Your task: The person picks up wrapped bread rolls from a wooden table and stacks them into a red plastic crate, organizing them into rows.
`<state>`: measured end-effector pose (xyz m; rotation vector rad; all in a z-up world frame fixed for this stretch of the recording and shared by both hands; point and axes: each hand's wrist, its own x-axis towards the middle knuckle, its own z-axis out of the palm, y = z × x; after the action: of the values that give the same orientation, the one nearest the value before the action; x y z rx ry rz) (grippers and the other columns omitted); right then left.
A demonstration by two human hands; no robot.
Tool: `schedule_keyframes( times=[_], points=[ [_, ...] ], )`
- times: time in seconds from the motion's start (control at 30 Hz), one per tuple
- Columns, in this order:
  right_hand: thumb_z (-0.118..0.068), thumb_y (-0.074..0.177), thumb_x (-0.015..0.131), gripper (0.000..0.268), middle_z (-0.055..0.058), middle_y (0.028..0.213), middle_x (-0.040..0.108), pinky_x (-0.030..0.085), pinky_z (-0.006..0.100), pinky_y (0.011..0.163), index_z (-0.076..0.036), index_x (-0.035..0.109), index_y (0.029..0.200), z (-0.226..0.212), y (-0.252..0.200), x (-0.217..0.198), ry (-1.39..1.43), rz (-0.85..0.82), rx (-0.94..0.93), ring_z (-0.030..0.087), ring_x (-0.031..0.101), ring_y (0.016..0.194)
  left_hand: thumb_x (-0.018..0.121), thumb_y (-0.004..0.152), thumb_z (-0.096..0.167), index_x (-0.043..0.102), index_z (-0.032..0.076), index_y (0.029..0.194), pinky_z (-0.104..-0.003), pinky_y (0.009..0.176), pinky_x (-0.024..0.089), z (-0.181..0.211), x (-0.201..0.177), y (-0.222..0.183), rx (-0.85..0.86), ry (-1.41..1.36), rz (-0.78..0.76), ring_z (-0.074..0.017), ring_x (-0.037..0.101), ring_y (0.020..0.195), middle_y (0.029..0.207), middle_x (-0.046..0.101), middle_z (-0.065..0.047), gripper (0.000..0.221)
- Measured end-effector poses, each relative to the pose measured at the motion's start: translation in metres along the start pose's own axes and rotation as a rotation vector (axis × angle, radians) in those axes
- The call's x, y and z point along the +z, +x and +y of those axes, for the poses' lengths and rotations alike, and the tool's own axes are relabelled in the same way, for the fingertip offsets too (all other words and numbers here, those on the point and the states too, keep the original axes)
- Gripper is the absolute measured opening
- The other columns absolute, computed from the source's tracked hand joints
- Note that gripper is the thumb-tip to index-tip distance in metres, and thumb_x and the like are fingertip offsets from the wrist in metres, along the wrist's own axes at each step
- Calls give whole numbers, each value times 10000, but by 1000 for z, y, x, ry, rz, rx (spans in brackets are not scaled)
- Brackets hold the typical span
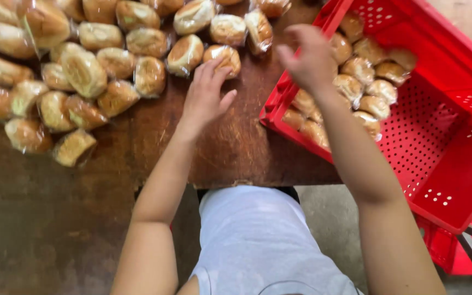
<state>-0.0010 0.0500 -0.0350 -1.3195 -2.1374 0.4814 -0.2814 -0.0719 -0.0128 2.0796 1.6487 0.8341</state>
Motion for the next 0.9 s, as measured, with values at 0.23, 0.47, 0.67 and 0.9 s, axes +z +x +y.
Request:
schedule_keyframes(
  times=[0.23,0.47,0.67,0.9],
  points=[
    [-417,736,825,760,261,1155,662,548,468,898,21,509,1271,-7,83,102,-269,-470,532,407,664,1055,748,867,74,667,68,1287,-430,1150,462,87,-31,22,22,-300,168,-342,538,1360,1442,574,-146,429],
    [-386,829,785,563,210,1005,752,560,489,795,-60,621,1258,29,43,-49,-24,-180,196,386,717,903,648,915,43,670,55,1192,-401,1047,550,109,-13,83,-141,-492,266,-290,650,1233,1326,652,-104,278],
    [-29,883,772,410,140,1146,660,606,377,816,-90,605,1252,139,-36,-146,-53,255,325,277,724,941,724,867,152,641,42,1260,-471,1064,480,150,157,166,246,-201,-114,-362,571,1247,1348,600,-153,416],
    [-31,720,808,589,201,1202,526,521,491,891,-56,566,1257,203,-61,-110,-254,231,222,430,584,1057,763,794,433,546,21,1291,-494,813,560,179,291,211,52,255,-548,-340,619,1028,1371,489,-198,681]
  ],
)
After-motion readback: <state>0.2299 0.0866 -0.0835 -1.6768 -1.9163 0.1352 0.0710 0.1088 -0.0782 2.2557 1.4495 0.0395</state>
